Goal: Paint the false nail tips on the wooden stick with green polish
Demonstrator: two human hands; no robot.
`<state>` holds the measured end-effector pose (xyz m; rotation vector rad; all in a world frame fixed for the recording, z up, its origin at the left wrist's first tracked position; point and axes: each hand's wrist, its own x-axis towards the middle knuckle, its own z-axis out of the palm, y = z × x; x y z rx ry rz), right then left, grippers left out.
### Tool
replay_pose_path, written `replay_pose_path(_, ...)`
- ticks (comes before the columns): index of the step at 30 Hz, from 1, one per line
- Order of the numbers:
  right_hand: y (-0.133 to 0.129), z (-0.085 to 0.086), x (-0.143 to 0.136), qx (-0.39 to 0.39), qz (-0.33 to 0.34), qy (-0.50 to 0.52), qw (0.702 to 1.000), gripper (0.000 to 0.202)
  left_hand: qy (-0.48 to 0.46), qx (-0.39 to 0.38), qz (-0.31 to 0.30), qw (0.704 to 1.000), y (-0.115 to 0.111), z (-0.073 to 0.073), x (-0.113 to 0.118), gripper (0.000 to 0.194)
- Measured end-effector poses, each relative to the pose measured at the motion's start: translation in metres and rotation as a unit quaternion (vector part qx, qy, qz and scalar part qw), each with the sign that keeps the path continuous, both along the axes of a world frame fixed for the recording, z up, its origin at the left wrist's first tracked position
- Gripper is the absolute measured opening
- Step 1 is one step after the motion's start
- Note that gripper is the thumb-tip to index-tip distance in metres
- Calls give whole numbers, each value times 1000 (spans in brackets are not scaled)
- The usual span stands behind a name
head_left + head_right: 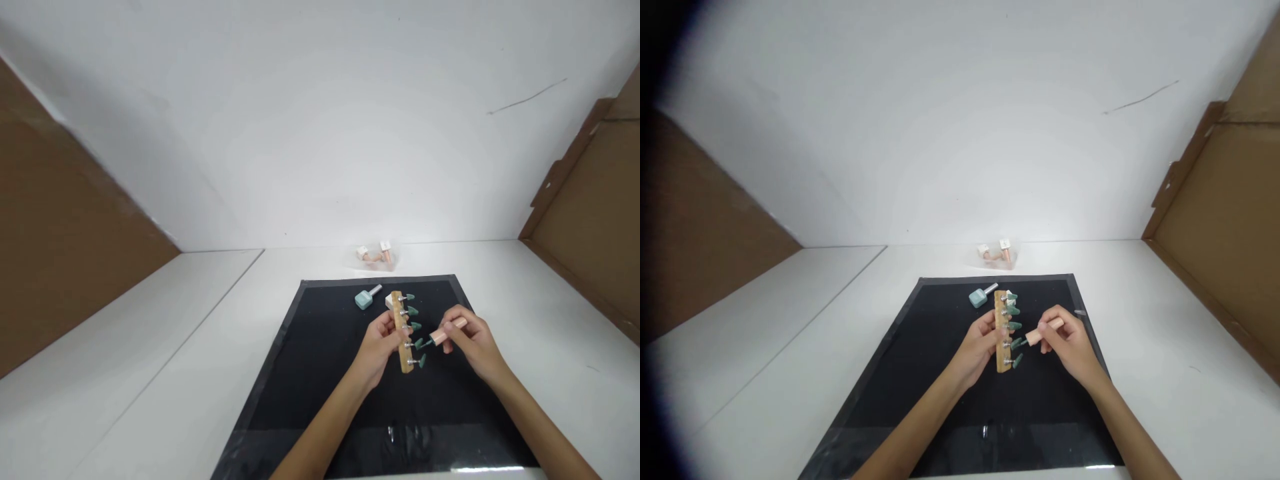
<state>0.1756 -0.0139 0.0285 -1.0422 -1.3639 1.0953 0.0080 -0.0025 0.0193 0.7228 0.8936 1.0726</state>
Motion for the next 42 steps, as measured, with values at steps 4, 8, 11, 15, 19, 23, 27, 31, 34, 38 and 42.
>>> replay_pose_path(4,0,1,-1,4,4,-9,1000,28,-1,2,-2,1000,0,1,1,36)
replay_pose_path(8,0,1,-1,5,7,-22,1000,26,-8,-6,4,1000,0,1,2,37)
replay_pose_path(11,0,0,0,6,3,-32,999,25,-14,-8,8,1000,0,0,2,38)
replay_pose_path(15,1,-1,0,9,-7,-39,999,25,-17,-10,4,1000,1,-2,1,36)
replay_pose_path(19,1,-2,0,11,-13,-36,999,27,-26,-12,3,1000,1,-4,-1,36)
replay_pose_path(23,1,-3,0,9,-22,-25,999,27,-39,-18,2,999,2,-5,-2,36)
replay_pose_path(27,2,-6,0,1,-37,-10,999,27,-57,-22,-5,998,1,-6,-3,38)
replay_pose_path(31,3,-9,1,1,-49,9,999,26,-61,-25,-8,998,1,-7,-5,39)
replay_pose_path(34,3,-10,1,2,-55,25,998,25,-63,-24,-13,998,1,-7,-6,38)
replay_pose_path(38,3,-11,1,-1,-55,45,997,25,-62,-25,-23,997,0,-5,-8,36)
replay_pose_path(42,3,-12,0,-12,-56,79,995,28,-62,-36,-23,997,-1,-4,-8,36)
